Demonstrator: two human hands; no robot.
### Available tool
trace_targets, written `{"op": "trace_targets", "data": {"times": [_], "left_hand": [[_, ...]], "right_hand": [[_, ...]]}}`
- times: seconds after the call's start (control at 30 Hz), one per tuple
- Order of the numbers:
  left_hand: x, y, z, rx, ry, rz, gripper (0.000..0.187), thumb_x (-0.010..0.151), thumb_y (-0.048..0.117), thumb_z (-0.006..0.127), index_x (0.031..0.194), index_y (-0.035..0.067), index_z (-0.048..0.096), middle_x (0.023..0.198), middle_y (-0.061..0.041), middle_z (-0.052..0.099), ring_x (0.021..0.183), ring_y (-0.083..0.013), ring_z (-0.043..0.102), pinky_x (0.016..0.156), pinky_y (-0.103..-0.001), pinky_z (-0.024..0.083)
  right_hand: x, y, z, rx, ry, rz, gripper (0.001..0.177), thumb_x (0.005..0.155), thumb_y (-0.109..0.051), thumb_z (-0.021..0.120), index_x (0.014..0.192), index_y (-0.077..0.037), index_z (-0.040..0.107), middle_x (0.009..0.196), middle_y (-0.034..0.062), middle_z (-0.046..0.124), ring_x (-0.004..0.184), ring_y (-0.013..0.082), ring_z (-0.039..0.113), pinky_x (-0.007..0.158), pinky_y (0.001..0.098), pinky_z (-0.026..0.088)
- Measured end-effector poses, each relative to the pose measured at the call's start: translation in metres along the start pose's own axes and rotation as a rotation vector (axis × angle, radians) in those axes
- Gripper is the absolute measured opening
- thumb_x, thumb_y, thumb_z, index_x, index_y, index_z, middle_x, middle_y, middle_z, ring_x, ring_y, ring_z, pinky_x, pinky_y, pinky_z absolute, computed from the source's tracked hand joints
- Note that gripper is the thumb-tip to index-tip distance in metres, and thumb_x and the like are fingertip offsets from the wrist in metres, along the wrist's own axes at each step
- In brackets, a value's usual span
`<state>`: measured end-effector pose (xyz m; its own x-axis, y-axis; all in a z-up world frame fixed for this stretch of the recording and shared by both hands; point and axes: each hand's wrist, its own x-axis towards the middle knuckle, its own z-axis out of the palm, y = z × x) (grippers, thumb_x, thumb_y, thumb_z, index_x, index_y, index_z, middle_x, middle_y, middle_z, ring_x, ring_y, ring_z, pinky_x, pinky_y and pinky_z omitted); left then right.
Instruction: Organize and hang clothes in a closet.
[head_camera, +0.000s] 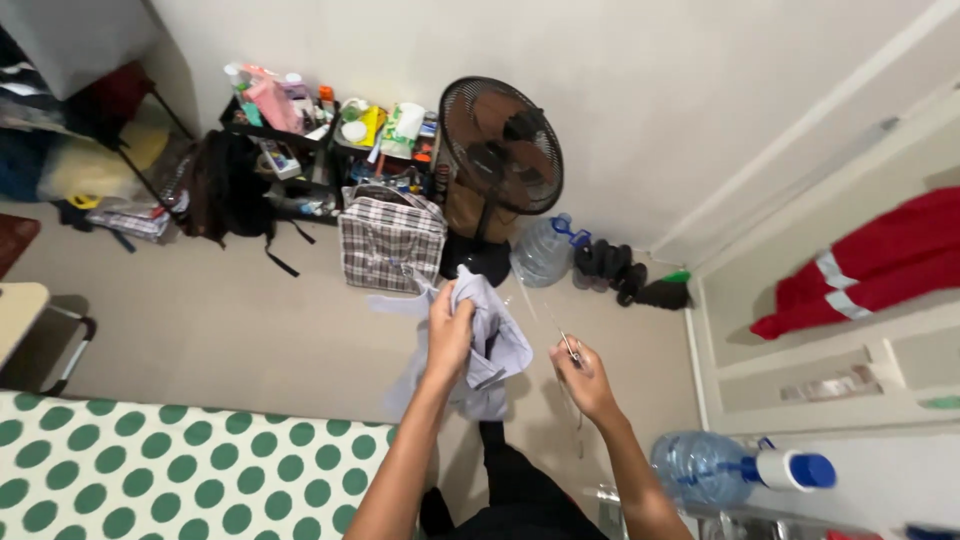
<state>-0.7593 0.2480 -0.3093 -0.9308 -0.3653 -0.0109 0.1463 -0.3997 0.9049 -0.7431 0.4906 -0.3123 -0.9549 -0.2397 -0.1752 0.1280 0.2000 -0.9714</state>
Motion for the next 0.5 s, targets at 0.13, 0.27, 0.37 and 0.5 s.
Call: {"op": "trace_targets", "data": {"times": [0.13, 0.27, 0.37, 0.5], "left_hand": [[0.034, 0.037, 0.003, 0.121, -0.049, 0.038, 0.031, 0.091, 0.007, 0.055, 0.119, -0.003, 0.064, 0.097, -0.004, 0.068, 0.085, -0.0108, 0.061, 0.077, -0.026, 0.050], [0.081, 0.063, -0.009, 0.382, -0.141, 0.112, 0.026, 0.092, 0.010, 0.052, 0.110, -0.004, 0.065, 0.086, -0.002, 0.067, 0.079, -0.0095, 0.058, 0.071, -0.029, 0.050], [0.115, 0.084, -0.014, 0.616, -0.106, 0.088, 0.023, 0.095, 0.014, 0.051, 0.098, -0.006, 0.064, 0.077, -0.008, 0.064, 0.073, -0.0122, 0.056, 0.067, -0.034, 0.050], [0.136, 0.142, 0.009, 0.847, -0.065, 0.103, 0.027, 0.098, 0.018, 0.050, 0.098, -0.006, 0.062, 0.075, -0.019, 0.065, 0.071, -0.0226, 0.062, 0.070, -0.041, 0.052]], "right_hand": [[0.052, 0.026, -0.016, 0.081, 0.090, -0.075, 0.035, 0.107, -0.030, 0.051, 0.080, -0.007, 0.056, 0.072, -0.0034, 0.046, 0.061, 0.0067, 0.040, 0.055, 0.0239, 0.036], [0.101, -0.039, -0.015, 0.604, 0.031, -0.284, 0.044, 0.109, -0.033, 0.052, 0.078, -0.002, 0.055, 0.070, -0.0001, 0.036, 0.056, 0.0102, 0.031, 0.049, 0.0266, 0.023], [0.137, -0.105, -0.014, 0.810, -0.201, -0.595, 0.047, 0.107, -0.033, 0.054, 0.073, -0.001, 0.052, 0.074, 0.0032, 0.036, 0.057, 0.0126, 0.031, 0.052, 0.0296, 0.023], [0.195, -0.155, -0.007, 1.054, -0.472, -0.732, 0.053, 0.106, -0.034, 0.060, 0.067, -0.004, 0.041, 0.072, 0.0046, 0.037, 0.056, 0.0143, 0.027, 0.054, 0.0317, 0.020]]}}
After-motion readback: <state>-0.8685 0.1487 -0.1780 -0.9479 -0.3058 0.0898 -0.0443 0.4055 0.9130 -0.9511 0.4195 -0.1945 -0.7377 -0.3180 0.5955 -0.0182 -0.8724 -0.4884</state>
